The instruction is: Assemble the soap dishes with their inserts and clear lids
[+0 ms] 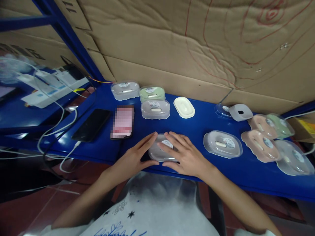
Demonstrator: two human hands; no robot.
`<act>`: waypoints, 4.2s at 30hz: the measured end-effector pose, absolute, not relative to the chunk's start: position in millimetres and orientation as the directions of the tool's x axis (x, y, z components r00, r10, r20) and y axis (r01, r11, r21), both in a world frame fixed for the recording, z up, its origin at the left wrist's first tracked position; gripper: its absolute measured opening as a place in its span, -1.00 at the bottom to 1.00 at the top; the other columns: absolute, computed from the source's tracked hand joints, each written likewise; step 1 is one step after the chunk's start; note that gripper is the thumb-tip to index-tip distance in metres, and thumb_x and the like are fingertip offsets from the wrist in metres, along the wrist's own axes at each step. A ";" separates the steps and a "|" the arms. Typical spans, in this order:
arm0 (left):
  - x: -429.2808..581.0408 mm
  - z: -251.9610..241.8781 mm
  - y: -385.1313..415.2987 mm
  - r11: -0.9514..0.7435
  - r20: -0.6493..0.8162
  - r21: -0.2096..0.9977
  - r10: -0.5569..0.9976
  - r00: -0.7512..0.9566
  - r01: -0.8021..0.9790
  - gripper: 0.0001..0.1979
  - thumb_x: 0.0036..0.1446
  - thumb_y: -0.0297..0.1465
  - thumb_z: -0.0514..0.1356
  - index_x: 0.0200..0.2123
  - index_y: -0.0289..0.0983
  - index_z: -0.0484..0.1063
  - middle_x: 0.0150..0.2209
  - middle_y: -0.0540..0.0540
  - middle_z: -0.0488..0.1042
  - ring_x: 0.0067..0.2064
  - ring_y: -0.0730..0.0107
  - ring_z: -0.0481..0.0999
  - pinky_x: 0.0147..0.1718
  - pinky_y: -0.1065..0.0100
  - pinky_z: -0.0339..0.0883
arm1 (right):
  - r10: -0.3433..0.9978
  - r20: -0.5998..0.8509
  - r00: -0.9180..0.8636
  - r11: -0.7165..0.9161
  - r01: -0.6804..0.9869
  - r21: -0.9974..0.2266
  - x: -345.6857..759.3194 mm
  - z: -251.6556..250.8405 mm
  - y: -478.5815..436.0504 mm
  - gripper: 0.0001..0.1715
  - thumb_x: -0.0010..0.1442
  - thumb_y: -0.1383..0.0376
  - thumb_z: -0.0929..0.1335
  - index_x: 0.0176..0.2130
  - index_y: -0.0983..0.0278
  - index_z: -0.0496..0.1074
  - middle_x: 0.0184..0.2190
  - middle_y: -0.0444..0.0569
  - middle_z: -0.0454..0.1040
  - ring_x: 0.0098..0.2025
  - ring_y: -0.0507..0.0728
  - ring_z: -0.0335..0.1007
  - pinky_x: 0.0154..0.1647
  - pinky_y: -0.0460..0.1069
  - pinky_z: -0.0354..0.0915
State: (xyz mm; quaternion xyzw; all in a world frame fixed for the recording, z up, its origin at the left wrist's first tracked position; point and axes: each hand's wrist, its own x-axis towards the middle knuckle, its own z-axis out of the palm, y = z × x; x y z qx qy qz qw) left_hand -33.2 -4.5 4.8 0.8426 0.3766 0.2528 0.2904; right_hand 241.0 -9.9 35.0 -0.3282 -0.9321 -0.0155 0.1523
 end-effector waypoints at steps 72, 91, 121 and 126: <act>19.3 44.7 79.9 -0.865 0.121 0.085 0.501 0.857 0.494 -0.67 0.37 -0.23 0.34 0.11 -0.23 0.49 0.02 -0.20 0.57 0.06 -0.01 0.62 0.08 0.03 0.47 | 0.967 0.199 -0.161 0.113 0.966 0.233 371.5 104.8 72.2 -0.56 0.55 0.18 0.26 0.23 0.38 0.47 0.11 0.32 0.59 0.13 0.32 0.51 0.20 0.19 0.18; -2.4 23.3 90.3 -0.695 0.271 0.531 0.681 0.680 0.485 0.10 0.10 -0.30 0.54 0.54 -0.04 -0.01 0.50 -0.31 0.07 0.54 -0.18 0.11 0.46 -0.19 0.14 | 0.707 0.255 -0.659 0.695 0.714 -0.084 263.4 46.7 40.0 -0.53 0.55 0.30 0.26 0.36 0.18 0.39 0.30 0.07 0.51 0.35 0.24 0.42 0.37 0.27 0.28; -3.0 32.3 84.5 -0.657 0.070 0.590 0.621 0.780 0.470 -0.46 0.24 -0.23 0.41 0.25 -0.12 0.45 0.55 -0.23 0.03 0.54 -0.16 0.12 0.46 -0.10 0.16 | 0.991 -0.134 0.003 -0.022 0.990 -0.139 400.6 63.1 122.2 0.06 0.26 -0.04 0.51 0.52 0.27 0.15 0.44 0.27 0.29 0.42 0.50 0.30 0.40 0.37 0.29; 0.7 29.7 88.0 -0.619 0.153 0.663 0.662 0.734 0.421 -0.28 0.18 -0.24 0.47 0.34 -0.12 0.31 0.41 -0.24 0.26 0.41 -0.05 0.38 0.40 -0.04 0.29 | 0.916 0.111 -0.385 0.400 0.874 -0.275 375.6 79.0 81.9 -0.18 0.39 -0.04 0.43 0.46 0.20 0.29 0.44 0.23 0.30 0.46 0.44 0.24 0.43 0.37 0.27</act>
